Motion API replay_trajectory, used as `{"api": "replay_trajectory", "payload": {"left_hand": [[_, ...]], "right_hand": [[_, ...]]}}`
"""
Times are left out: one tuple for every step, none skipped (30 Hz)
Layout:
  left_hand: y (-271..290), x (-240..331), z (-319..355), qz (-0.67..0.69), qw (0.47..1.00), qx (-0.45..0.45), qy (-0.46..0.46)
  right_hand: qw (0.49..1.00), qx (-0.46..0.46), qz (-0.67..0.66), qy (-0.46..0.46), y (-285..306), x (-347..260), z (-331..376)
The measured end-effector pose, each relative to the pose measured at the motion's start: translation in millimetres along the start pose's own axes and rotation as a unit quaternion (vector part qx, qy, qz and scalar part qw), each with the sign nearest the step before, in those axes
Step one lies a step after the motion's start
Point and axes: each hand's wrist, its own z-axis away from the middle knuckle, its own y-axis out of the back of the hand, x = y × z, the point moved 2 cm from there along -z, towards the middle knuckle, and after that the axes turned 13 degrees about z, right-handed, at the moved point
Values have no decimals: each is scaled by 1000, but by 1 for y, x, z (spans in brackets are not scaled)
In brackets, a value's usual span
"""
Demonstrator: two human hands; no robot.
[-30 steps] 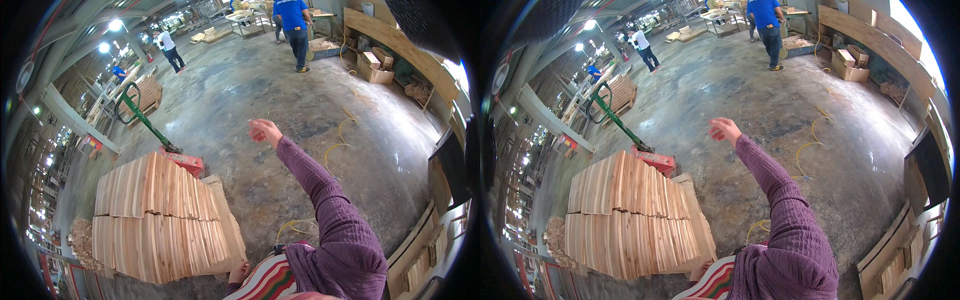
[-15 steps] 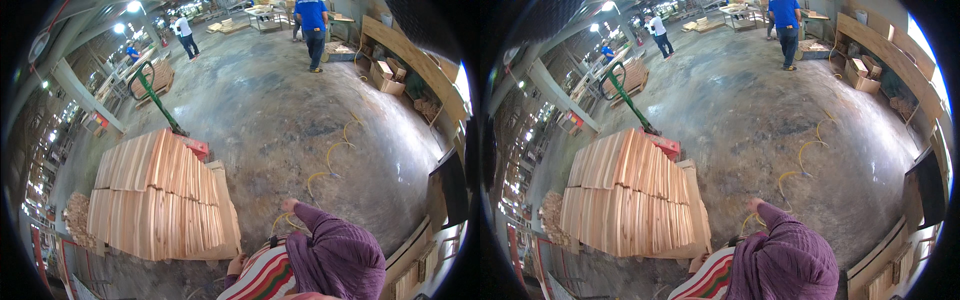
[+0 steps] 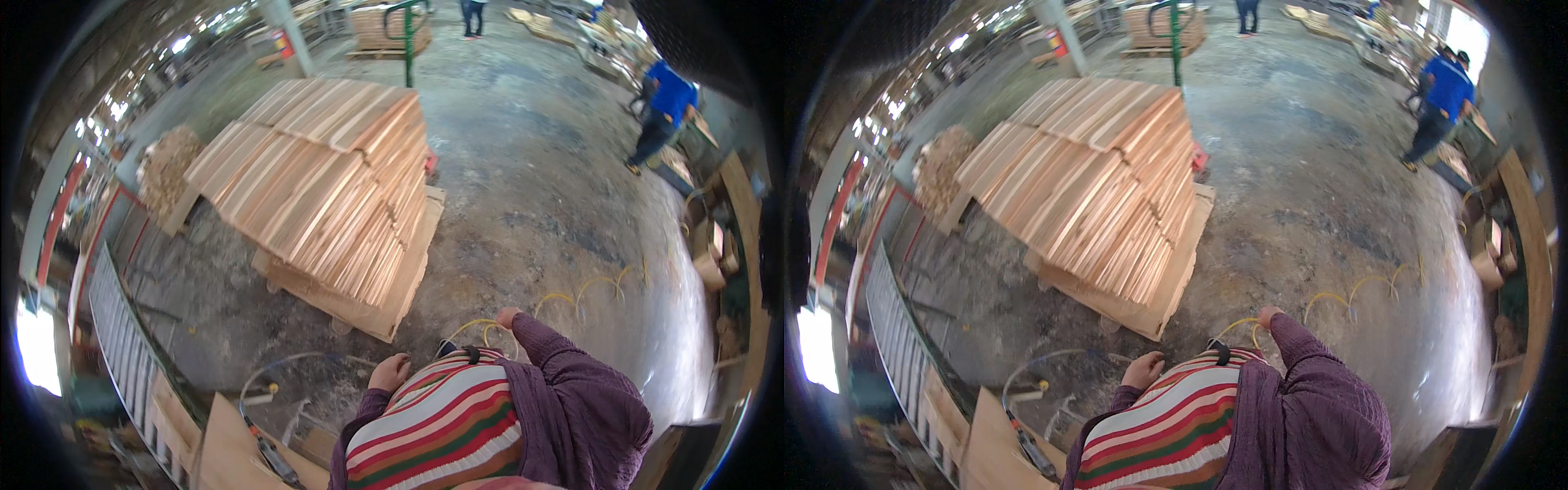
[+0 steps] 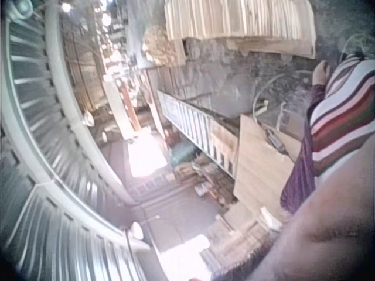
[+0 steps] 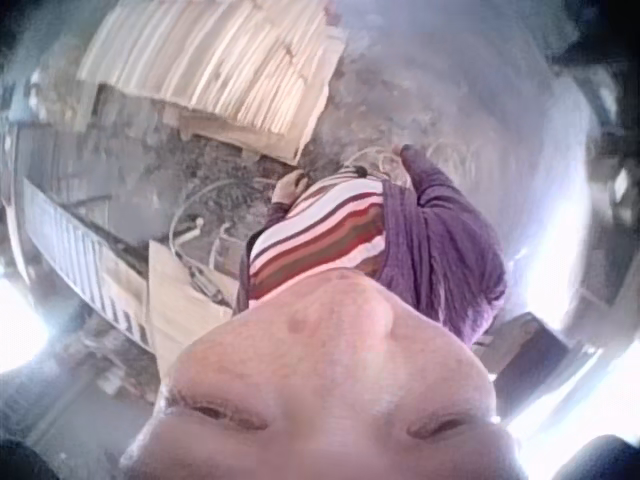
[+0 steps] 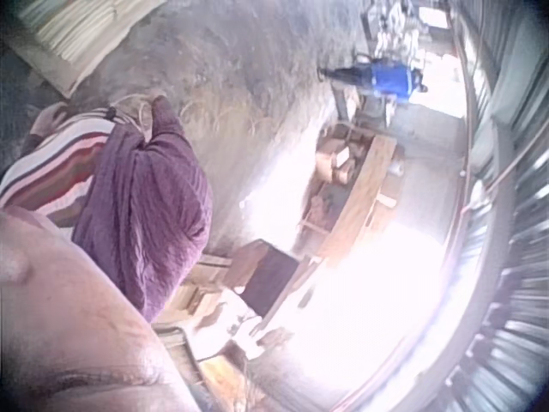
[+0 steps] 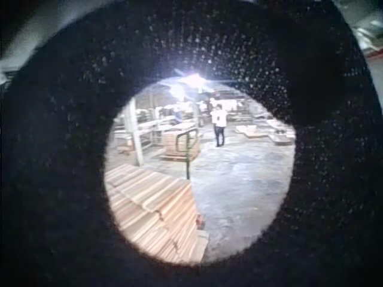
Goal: The person assembles wooden crates by placing slats on a workbench, aligning them, and driving screws with a pneumatic drill. They stack completed crates and continue the process with additional slats and screws.
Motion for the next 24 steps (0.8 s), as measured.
{"api": "replay_trajectory", "payload": {"left_hand": [[4,1,9,14,1000,14,20],[6,0,16,27,999,25,40],[7,-7,23,34,997,54,36],[8,-12,29,54,995,80,39],[10,-15,34,73,991,102,39],[11,-17,36,92,987,123,37],[13,-18,38,104,985,132,44],[18,-20,43,104,983,142,60],[25,-23,47,102,980,153,78],[29,-25,48,105,976,169,85],[33,-29,50,108,972,188,89],[37,-32,52,112,968,205,94],[43,-39,53,113,964,208,119],[49,-42,52,105,961,220,129],[54,-44,50,98,960,226,136],[61,-44,43,90,959,230,142],[69,-38,36,95,953,247,145],[80,-32,26,139,943,267,142],[91,-26,16,182,930,287,141],[101,-20,8,225,914,306,141],[114,-12,-6,216,913,314,148],[129,-4,-18,184,917,329,131],[145,3,-31,152,920,343,112],[161,12,-44,118,923,356,90]], "right_hand": [[1000,7,-7,16,17,-17,-8],[999,17,-13,36,29,-37,-15],[998,26,-14,52,44,-55,-21],[996,43,-23,75,54,-72,-26],[993,60,-36,99,60,-90,-31],[986,82,-54,134,66,-105,-35],[978,102,-68,169,71,-118,-40],[970,72,-22,233,80,-144,-43],[954,43,22,297,91,-172,-45],[933,101,-40,344,107,-189,-45],[902,158,-100,390,125,-205,-47],[862,212,-162,431,143,-219,-48],[860,248,-191,403,172,-234,-51],[857,284,-222,368,204,-240,-57],[833,333,-252,363,235,-239,-65],[805,383,-282,354,268,-236,-75],[788,417,-293,344,300,-228,-89],[769,451,-303,337,334,-220,-103],[750,487,-313,321,367,-211,-117],[730,520,-323,305,397,-200,-132],[698,578,-310,287,426,-183,-150],[661,635,-295,269,453,-166,-168],[668,650,-284,226,478,-148,-189],[672,664,-273,183,500,-130,-209]]}}
